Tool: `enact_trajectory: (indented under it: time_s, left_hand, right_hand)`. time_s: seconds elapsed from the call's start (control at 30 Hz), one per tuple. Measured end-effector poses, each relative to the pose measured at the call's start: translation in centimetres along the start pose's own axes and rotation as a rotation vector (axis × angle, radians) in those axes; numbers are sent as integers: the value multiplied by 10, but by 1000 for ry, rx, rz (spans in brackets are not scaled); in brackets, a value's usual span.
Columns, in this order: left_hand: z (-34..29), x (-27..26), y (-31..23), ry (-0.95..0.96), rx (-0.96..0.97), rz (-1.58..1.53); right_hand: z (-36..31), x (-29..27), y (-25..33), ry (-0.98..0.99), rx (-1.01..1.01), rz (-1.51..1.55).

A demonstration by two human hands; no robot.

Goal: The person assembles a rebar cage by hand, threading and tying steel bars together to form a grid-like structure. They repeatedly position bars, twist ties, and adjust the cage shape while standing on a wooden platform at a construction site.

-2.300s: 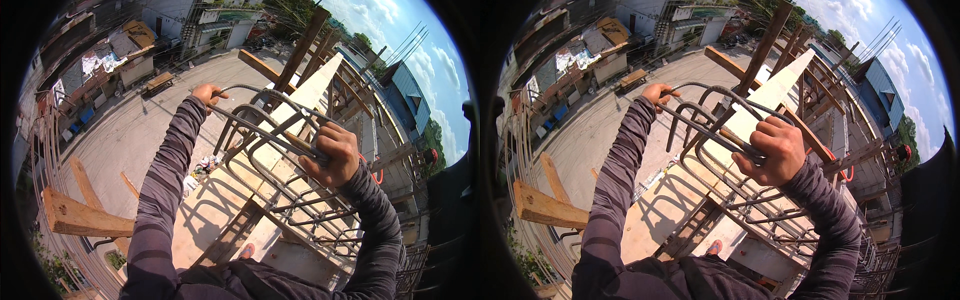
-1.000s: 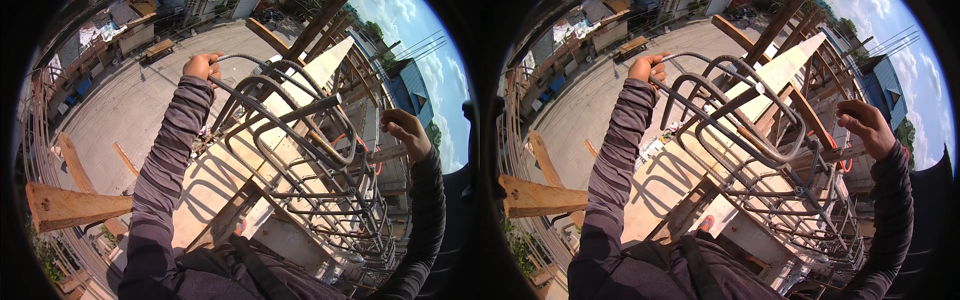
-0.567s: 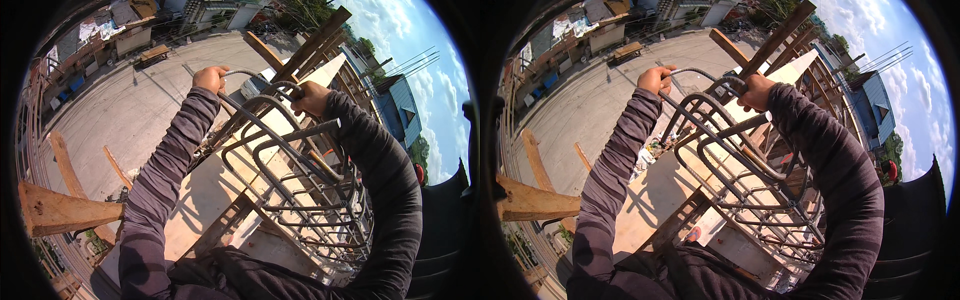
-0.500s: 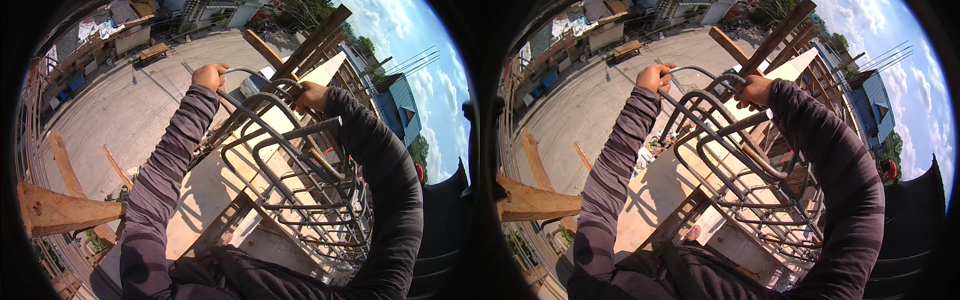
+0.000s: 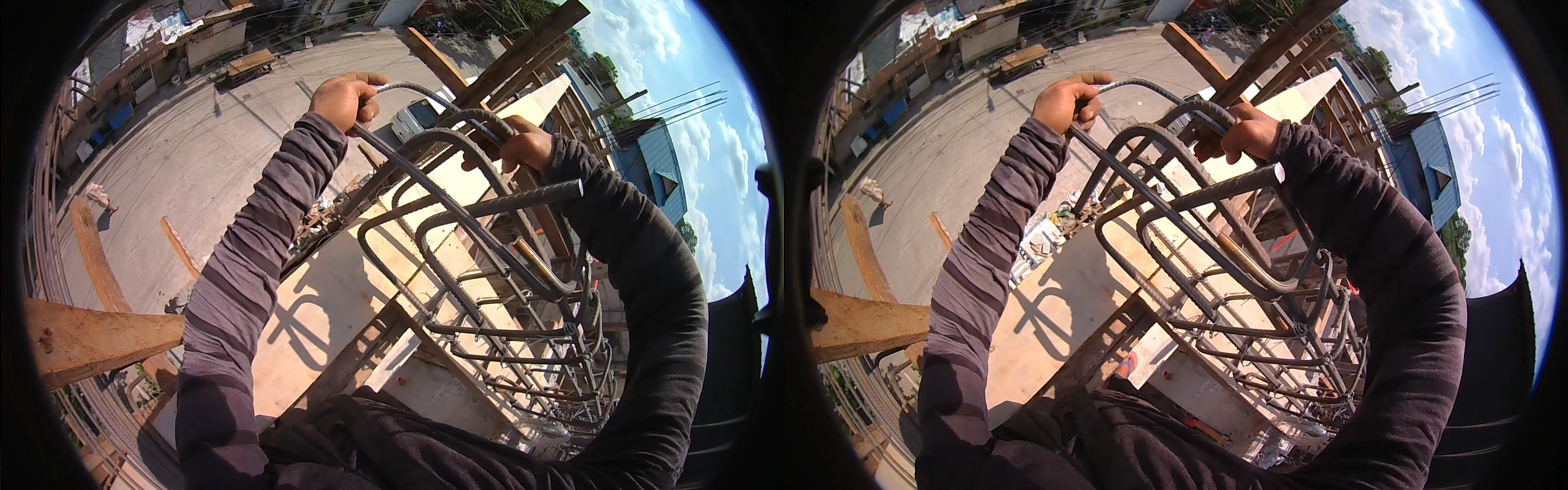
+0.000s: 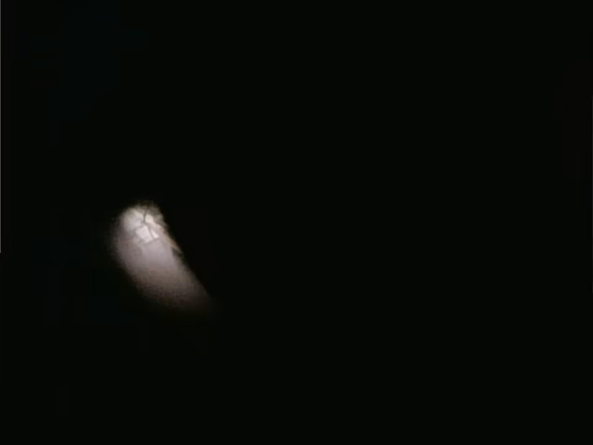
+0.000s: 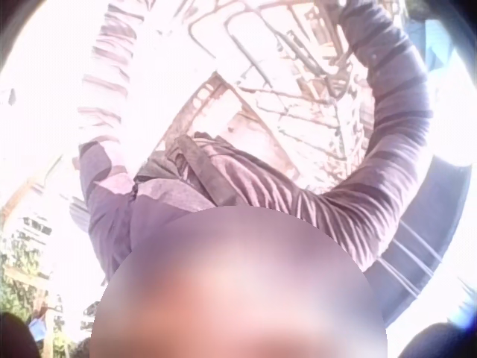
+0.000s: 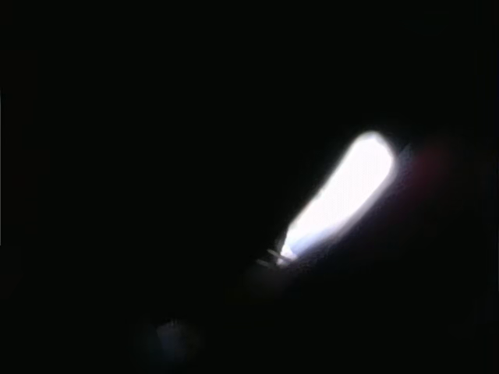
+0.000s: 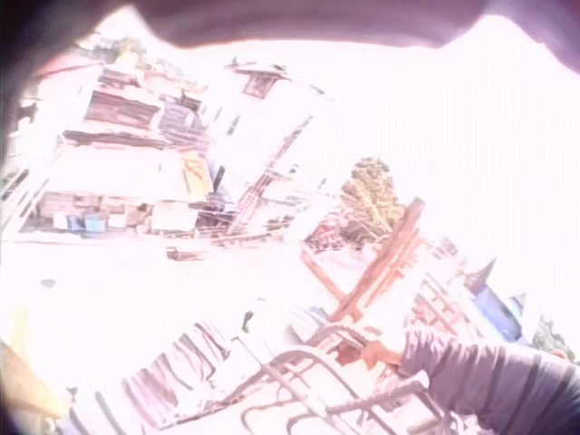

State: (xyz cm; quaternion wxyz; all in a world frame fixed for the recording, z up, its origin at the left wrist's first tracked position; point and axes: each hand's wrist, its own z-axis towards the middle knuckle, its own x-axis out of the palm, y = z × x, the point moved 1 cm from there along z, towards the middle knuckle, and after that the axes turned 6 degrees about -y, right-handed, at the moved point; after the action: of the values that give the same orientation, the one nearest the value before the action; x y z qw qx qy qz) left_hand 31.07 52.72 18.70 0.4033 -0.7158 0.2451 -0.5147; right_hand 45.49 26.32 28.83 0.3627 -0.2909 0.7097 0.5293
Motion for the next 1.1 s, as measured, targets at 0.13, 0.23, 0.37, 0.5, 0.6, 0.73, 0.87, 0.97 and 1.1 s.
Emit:
enact_trajectory:
  time_s: [0.13,0.23,0.37,0.5,0.6,0.73,0.87,0.97,1.1]
  left_hand:
    - [1,3,2,37,-86,26]
    - [-1,4,2,-3,-248,175]
    - [3,7,0,55,-65,-7]
    - [4,2,10,4,-221,-48]
    - [0,-12,21,-84,-40,-71]
    - [-23,-44,50,132,102,-383]
    - [-35,-59,105,35,-45,-590]
    - [-30,-63,115,183,-68,-681]
    - [-16,-58,83,78,114,-310]
  right_hand:
    - [-3,4,-4,-93,240,278]
    - [-5,8,0,-127,357,567]
    - [0,9,1,-100,176,259]
    - [0,2,4,39,-89,2]
    - [-1,-4,11,41,-235,-351]
    - [-1,-3,20,13,-197,-493]
    - [2,4,26,-1,-103,-385]
    - [1,9,29,-82,318,159]
    - [-10,9,48,-101,555,307]
